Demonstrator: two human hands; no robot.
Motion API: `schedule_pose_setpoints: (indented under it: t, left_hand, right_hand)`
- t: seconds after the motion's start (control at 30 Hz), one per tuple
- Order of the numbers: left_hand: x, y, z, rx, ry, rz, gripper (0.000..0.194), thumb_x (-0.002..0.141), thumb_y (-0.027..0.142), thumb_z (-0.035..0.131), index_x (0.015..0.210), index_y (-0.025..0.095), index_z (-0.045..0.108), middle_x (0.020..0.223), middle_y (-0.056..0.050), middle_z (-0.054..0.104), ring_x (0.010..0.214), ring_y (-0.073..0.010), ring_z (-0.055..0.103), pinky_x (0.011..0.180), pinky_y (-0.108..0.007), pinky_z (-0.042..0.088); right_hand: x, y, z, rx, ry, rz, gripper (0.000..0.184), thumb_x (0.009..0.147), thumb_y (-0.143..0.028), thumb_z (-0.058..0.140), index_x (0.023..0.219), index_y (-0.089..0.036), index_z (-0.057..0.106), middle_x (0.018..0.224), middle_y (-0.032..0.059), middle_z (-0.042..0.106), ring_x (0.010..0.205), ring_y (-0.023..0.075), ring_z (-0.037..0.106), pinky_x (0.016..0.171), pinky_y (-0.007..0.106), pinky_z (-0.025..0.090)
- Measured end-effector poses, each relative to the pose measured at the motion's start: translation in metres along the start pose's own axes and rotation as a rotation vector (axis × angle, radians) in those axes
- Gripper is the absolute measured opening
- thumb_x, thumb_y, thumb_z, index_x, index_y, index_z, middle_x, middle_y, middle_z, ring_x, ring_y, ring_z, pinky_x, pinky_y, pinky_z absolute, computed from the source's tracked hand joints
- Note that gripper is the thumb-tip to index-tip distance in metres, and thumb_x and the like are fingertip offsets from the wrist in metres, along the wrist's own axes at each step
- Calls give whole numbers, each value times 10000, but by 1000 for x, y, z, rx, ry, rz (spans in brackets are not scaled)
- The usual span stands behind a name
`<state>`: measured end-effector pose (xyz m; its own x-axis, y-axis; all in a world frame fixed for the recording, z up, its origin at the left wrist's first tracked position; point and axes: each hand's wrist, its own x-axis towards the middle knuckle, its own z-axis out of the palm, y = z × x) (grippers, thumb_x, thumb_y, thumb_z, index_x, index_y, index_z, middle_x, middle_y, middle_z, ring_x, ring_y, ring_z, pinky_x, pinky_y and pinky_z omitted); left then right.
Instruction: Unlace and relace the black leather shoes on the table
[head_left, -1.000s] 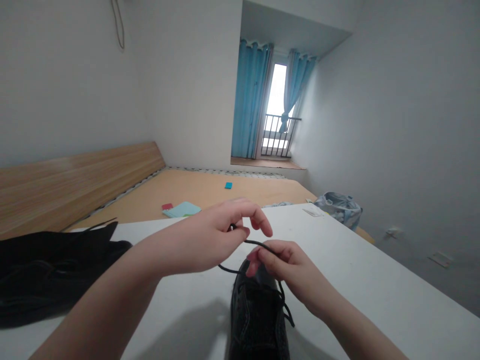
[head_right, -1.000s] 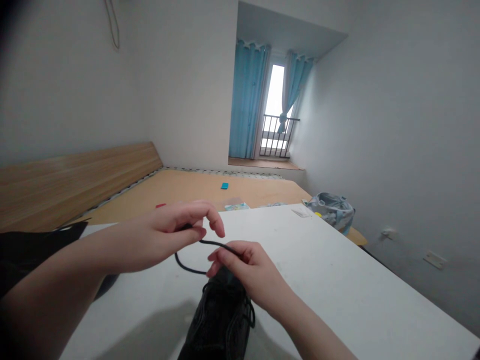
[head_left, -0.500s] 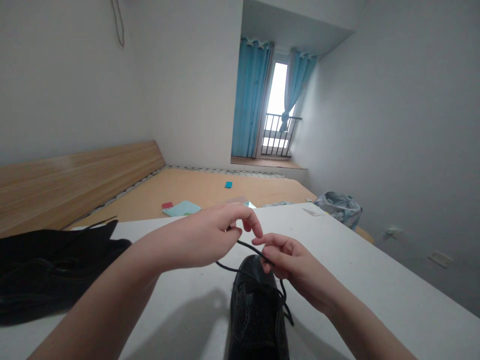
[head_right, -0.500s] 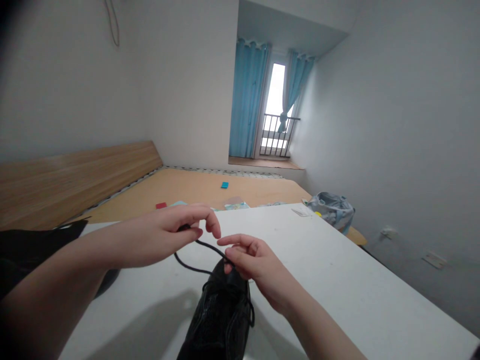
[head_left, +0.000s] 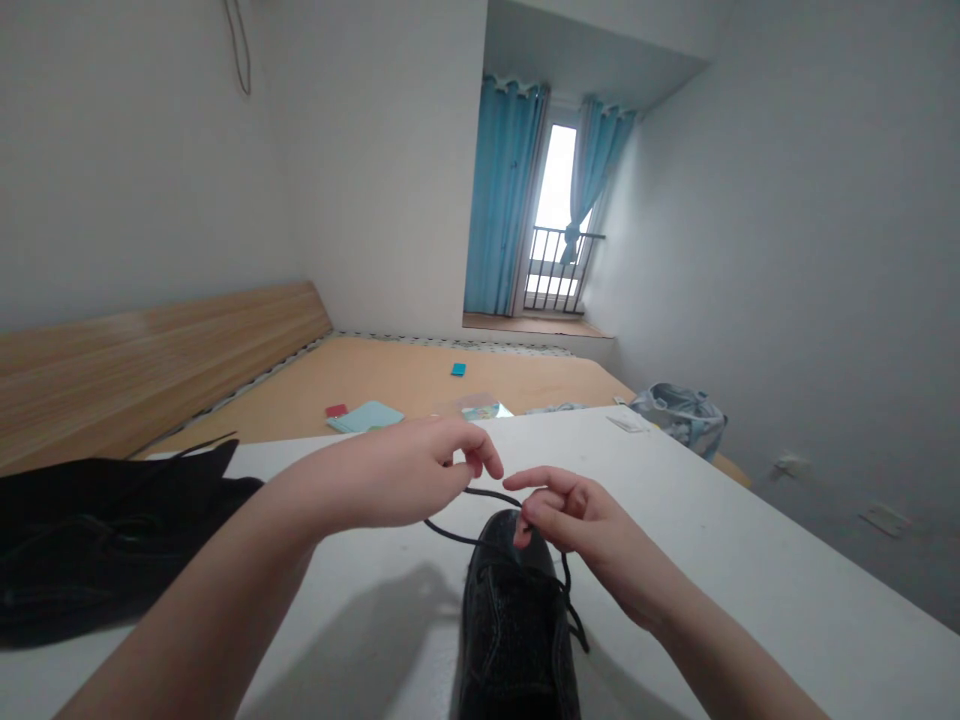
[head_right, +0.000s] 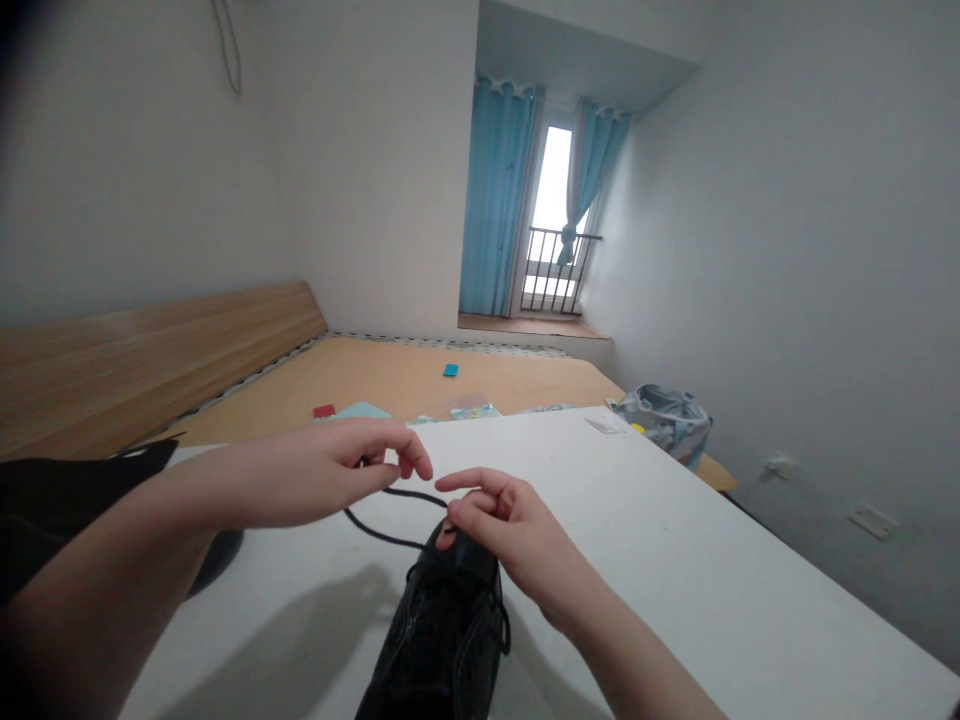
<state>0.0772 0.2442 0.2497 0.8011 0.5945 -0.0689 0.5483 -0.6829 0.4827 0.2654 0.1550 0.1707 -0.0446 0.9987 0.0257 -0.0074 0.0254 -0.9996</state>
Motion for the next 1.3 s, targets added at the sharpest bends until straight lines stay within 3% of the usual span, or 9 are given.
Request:
schedule_pose_setpoints:
  t: [0.1, 0.2, 0.4, 0.53, 0.6, 0.7, 0.77, 0.93, 1.3]
  left_hand:
    - [0, 5, 2, 33, -136, -2, 325, 864, 428, 423, 898, 252, 694, 816, 5, 671, 669, -152, 562, 557, -244, 369]
    - [1, 10, 5, 28, -226, 27, 286, 828, 384, 458, 758, 220, 681, 666, 22, 635, 569, -129, 526, 479, -231, 333]
    - [5, 8, 9, 47, -204, 62, 255, 808, 351, 459, 720, 214, 655, 630, 29, 616, 553, -127, 523, 473, -233, 324]
    - [4, 5, 9, 63, -227, 29, 201, 768, 308, 473, 724, 225, 651, 675, 34, 674, 571, -129, 547, 492, -227, 340]
    - [2, 4, 9, 100, -272, -11, 195, 725, 270, 485, 723, 224, 675, 692, 23, 703, 586, -137, 571, 501, -227, 353]
    - [-1, 4, 12, 159, -364, -61, 234, 665, 222, 492, 705, 221, 722, 682, 2, 728, 572, -148, 588, 469, -228, 346]
    - [-1, 6, 17, 187, -388, -78, 261, 640, 206, 494, 708, 222, 745, 678, -7, 737, 560, -156, 592, 441, -229, 335]
    - [1, 10, 27, 245, -351, -88, 281, 610, 163, 487, 682, 197, 757, 643, -36, 738, 534, -166, 604, 416, -232, 332]
    - [6, 21, 34, 312, -373, -84, 207, 656, 87, 555, 664, 143, 754, 620, -60, 735, 562, -168, 638, 435, -220, 342]
  right_hand:
    - [0, 2, 6, -62, 29, -66, 401, 747, -484, 707, 962, -173, 574, 594, -28, 623, 612, 141, 591, 652, 278, 419]
    - [-2, 3, 13, -158, 49, -105, 355, 777, -482, 671, 937, -190, 549, 631, -16, 642, 629, 153, 612, 625, 274, 421]
    - [-5, 6, 20, -278, 73, -189, 217, 835, -404, 611, 883, -203, 541, 694, 10, 669, 680, 161, 617, 650, 278, 430]
    - [-8, 7, 18, -404, 119, -196, 231, 834, -387, 612, 956, -214, 519, 636, -37, 591, 589, 129, 519, 555, 239, 364]
    - [-13, 3, 17, -550, 62, -194, 196, 842, -375, 602, 950, -214, 571, 625, -41, 555, 568, 119, 477, 529, 231, 335]
    - [-20, -8, 18, -772, -145, -190, 133, 852, -291, 566, 852, -215, 675, 711, -2, 632, 633, 129, 533, 581, 240, 368]
    - [-22, -14, 19, -845, -200, -188, 137, 809, -193, 560, 827, -215, 694, 775, 8, 673, 670, 134, 564, 611, 240, 388]
    - [-22, -16, 21, -874, -201, -166, 259, 695, -66, 517, 827, -213, 685, 806, -6, 685, 677, 123, 568, 619, 222, 399]
    - [-23, -14, 19, -938, -188, -169, 212, 710, -104, 534, 865, -225, 613, 848, -21, 671, 704, 123, 546, 635, 224, 375]
